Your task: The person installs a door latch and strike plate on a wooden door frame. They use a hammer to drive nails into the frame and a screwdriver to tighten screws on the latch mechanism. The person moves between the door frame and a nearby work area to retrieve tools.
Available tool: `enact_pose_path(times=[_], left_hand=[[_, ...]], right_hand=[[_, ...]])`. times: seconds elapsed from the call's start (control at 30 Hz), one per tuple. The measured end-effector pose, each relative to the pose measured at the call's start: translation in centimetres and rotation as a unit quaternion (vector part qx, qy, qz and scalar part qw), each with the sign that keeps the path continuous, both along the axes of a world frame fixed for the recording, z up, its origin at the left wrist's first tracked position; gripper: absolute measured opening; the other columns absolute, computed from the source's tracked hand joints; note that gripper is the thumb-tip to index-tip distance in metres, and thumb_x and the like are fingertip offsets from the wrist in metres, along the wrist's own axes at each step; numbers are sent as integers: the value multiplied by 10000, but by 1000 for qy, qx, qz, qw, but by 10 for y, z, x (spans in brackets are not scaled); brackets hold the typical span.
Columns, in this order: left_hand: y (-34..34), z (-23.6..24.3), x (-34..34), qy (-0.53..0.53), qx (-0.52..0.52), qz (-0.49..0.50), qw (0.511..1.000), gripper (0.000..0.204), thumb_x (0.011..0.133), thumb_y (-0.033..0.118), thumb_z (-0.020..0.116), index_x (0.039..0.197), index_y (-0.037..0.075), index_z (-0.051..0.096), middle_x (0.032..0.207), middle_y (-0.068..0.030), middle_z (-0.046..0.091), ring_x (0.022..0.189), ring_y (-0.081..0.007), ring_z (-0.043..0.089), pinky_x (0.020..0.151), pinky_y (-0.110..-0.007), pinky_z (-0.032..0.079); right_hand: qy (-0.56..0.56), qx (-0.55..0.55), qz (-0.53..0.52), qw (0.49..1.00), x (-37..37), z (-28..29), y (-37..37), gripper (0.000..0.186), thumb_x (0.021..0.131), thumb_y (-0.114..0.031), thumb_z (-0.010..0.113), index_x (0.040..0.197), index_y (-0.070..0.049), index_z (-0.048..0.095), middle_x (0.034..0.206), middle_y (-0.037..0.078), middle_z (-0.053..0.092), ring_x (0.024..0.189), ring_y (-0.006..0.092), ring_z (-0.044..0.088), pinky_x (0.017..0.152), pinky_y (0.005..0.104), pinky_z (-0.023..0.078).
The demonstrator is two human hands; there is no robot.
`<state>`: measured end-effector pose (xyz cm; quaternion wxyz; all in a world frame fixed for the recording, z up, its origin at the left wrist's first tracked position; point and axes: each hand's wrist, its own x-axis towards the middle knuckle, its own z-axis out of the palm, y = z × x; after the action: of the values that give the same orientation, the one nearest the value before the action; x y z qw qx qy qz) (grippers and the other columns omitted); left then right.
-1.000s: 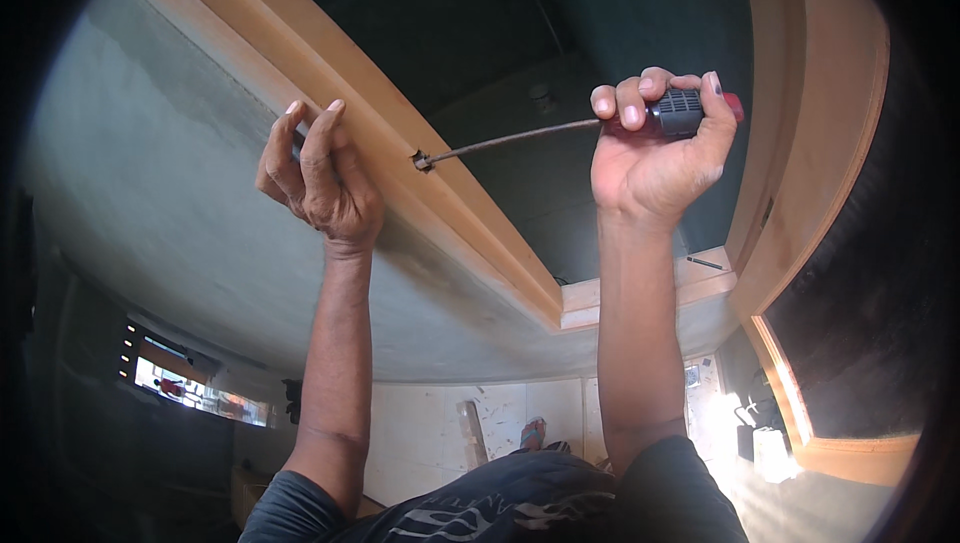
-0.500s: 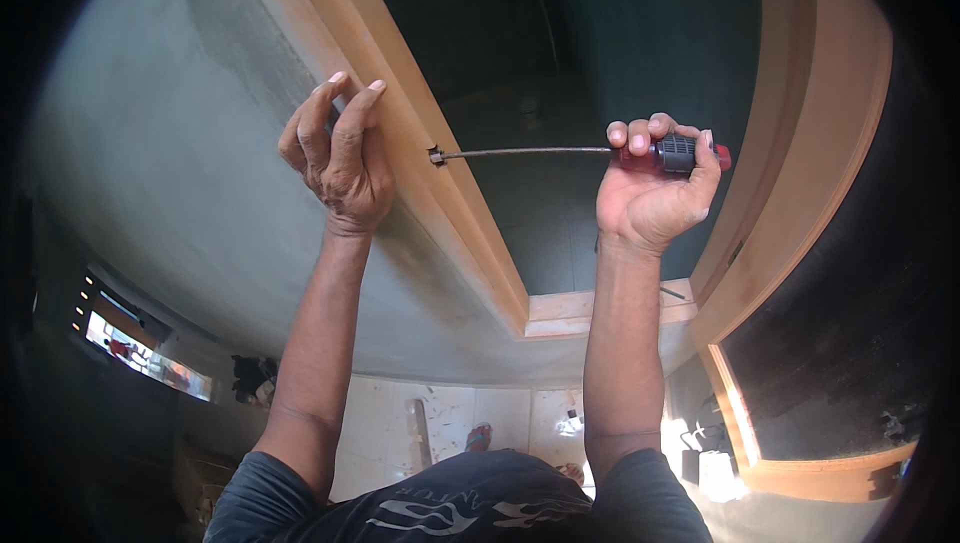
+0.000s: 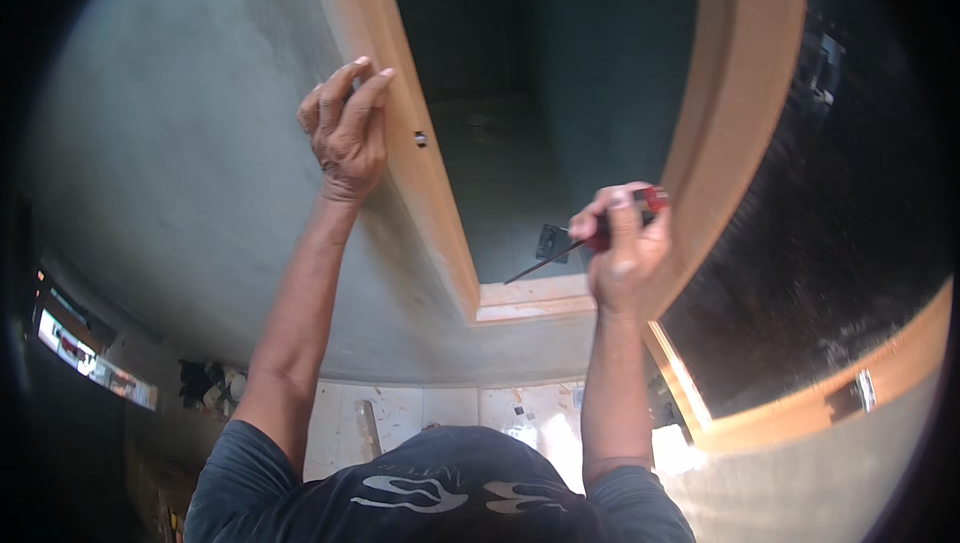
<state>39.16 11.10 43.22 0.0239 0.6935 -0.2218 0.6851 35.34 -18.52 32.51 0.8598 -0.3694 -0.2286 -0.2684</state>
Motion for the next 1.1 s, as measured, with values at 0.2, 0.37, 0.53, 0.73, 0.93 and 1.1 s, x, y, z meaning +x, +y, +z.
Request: enact_pose_path(times=[0.2,0.37,0.53,0.73,0.93,1.1], left_hand=[[-103,-91,-100,441,105,-383,805,886,798,273,873,1509,35,401,1436,-202,537,1169,-354,596,988,-467,480],[-163,-166,-154,688,-62,-481,539,1253,746,105,908,1644,117,35,1513,-174,403,879,-115,525,704,-261,463],[-159,-209,-165,734,-84,-399,543,930,817,109,846,1577,66,311,1210,-129,674,701,-58,514,623,-242,460],[-88,-303,-155,748,-29,-271,605,411,900,306,781,1217,63,685,768,-158,706,639,-266,664,638,-373,521],[5,-409,-194,868,31,-115,482,400,878,390,792,1087,58,715,798,-155,709,740,-280,687,713,-400,523],[74,-474,-241,906,-31,-53,418,355,854,359,791,1036,60,733,847,-152,738,798,-246,712,754,-386,539]], right_hand=[[137,-147,26,979,-88,-38,2,182,1046,-222,605,1076,-64,521,828,47,611,720,103,613,642,267,521],[170,-156,-56,971,-134,-58,-15,233,1070,-284,572,1107,-56,540,899,22,620,793,86,604,704,246,506],[231,-301,-160,911,-181,-73,-54,406,1062,-386,550,1188,-1,569,1035,124,599,972,158,605,853,331,510],[173,-223,-726,626,-266,-19,-192,412,954,-124,711,1301,29,549,1209,140,598,1104,224,594,1000,361,474],[253,-241,-653,672,-266,3,-245,491,968,-289,727,1296,54,603,1208,163,657,1110,202,634,972,340,503],[232,-267,-693,628,-257,-19,-245,461,933,-241,764,1272,43,631,1205,111,609,1065,198,626,939,311,497]])
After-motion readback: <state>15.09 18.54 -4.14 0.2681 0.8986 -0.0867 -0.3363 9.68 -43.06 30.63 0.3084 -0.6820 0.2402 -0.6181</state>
